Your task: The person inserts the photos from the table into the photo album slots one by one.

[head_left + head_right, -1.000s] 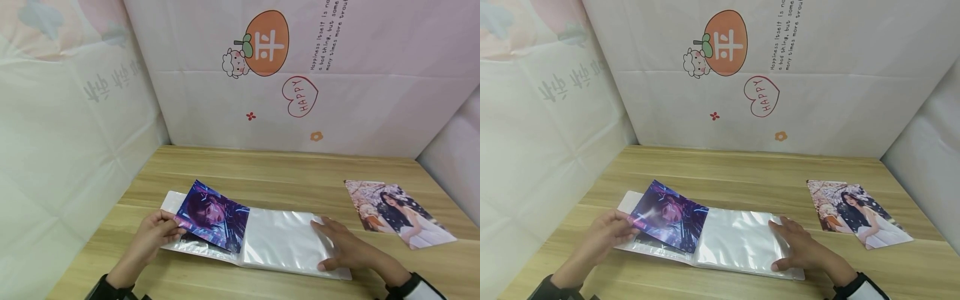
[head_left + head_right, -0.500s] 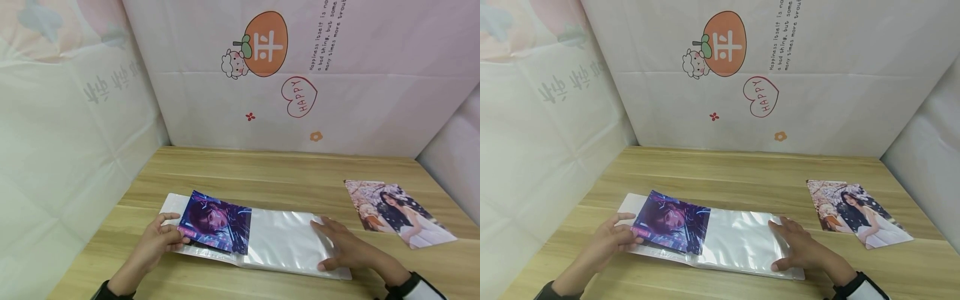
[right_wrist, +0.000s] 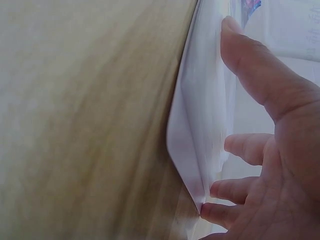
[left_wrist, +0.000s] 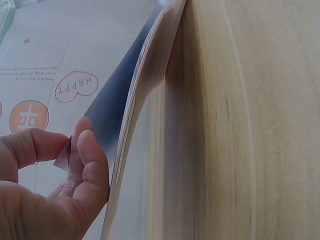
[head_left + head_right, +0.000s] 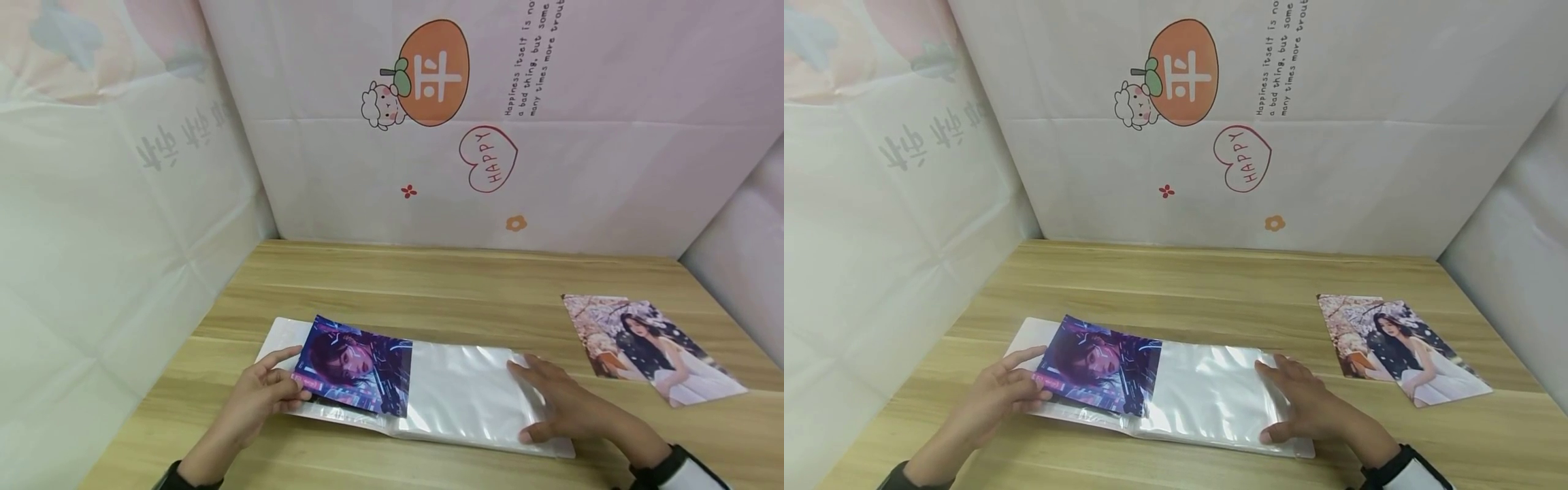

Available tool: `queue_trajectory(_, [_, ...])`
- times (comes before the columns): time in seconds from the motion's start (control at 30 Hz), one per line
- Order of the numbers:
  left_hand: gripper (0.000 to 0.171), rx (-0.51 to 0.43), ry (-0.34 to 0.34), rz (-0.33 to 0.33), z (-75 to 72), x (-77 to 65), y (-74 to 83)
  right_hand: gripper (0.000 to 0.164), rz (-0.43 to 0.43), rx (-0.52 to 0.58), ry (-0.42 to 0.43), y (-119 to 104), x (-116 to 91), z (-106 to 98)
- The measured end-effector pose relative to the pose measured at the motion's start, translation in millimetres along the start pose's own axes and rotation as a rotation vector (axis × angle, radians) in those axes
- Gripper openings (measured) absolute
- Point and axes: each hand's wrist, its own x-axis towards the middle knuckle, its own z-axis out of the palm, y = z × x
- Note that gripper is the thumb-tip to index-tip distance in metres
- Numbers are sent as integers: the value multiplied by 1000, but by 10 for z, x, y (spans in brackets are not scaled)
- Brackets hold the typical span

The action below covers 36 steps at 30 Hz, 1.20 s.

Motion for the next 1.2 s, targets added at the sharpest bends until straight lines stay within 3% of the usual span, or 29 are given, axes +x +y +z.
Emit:
queue_trajectory(0.37, [61,-20,0,11,62,21,-43,100,-3,-2,3,6,-7,-2])
queue_trajectory(0.6, [56,-27,-65,48,103,22,-67,100,11,-3,-9,10,-7,-1])
queue_trajectory(1.2, [59,16,-110,11,327,122,-92,100,12,-7,-16,-8,-4,-13])
